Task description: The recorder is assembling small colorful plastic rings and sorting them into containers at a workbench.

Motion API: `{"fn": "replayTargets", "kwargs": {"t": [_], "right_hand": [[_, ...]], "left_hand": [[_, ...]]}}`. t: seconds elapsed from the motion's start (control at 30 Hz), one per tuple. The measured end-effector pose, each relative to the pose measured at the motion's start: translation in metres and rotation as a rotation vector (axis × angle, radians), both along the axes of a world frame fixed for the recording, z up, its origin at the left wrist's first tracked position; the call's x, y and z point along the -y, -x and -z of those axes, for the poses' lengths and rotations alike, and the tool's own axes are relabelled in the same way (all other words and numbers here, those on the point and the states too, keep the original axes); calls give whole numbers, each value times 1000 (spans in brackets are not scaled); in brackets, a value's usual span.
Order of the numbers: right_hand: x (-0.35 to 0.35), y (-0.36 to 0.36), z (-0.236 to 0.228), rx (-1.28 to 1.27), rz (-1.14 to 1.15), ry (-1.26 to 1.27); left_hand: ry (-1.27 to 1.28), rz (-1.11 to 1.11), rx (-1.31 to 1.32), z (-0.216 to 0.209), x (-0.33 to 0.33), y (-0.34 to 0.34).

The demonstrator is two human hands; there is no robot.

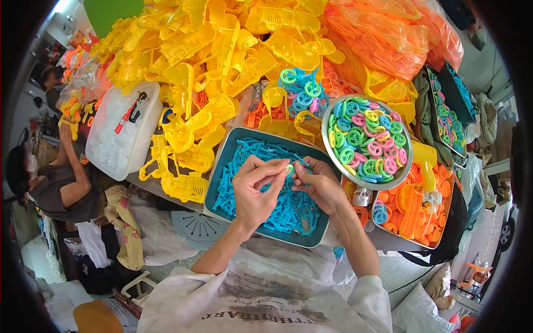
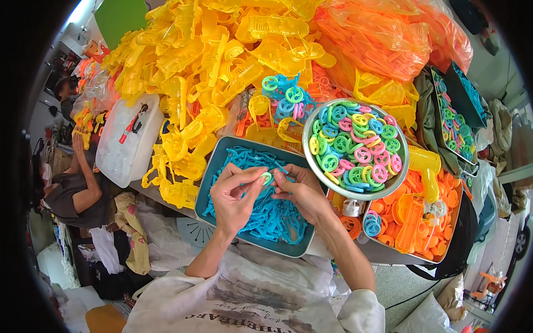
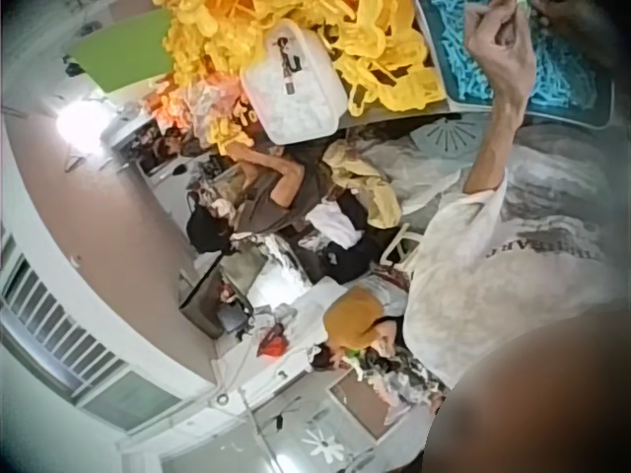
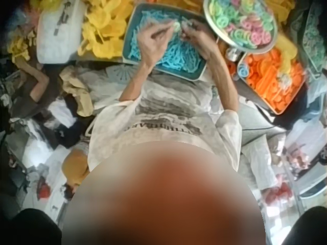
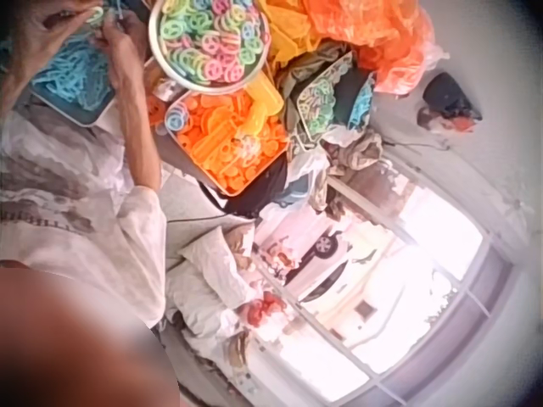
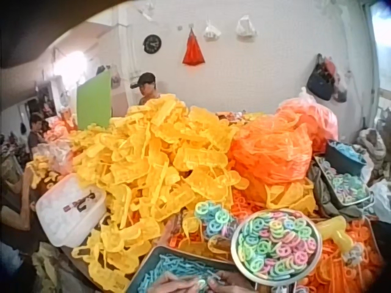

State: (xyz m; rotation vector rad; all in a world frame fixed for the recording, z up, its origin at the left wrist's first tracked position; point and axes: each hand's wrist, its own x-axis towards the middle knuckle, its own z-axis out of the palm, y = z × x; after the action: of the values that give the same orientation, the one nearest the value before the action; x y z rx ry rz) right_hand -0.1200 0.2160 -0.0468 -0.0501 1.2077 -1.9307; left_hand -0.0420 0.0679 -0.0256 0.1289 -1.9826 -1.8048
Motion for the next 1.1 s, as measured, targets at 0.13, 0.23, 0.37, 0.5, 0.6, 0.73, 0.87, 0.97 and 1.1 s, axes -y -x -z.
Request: {"fn": "replayTargets", "kwargs": {"t": [0.13, 0.23, 0.37, 0.5, 0.6, 0.73, 0.87, 0.97, 1.1], "right_hand": [[3, -4, -5, -6, 21, -14], [4, -7, -8, 12, 33, -22], [4, -8, -5, 85, 44, 27], [4, -9, -1, 96, 73, 51], [4, -11, -6, 107, 94, 38], [6, -13, -2, 69, 190, 49], [6, -14, 3, 46, 175, 58], [6, -15, 1, 61, 173, 72], [9, -15, 1, 106, 188, 80]], "left_hand": [[70, -10, -67, 1, -3, 2], [73, -2, -78, 0, -2, 0], [-117, 9, -74, 1, 0, -1], [-43, 8, -81, -3, -3, 0], [133, -33, -142, -2, -6, 3], [228, -19, -143, 5, -6, 4], [-161, 17, -65, 2, -7, 7], [-158, 29, 32, -1, -2, 10], [-222, 16, 130, 0, 4, 8]]}}
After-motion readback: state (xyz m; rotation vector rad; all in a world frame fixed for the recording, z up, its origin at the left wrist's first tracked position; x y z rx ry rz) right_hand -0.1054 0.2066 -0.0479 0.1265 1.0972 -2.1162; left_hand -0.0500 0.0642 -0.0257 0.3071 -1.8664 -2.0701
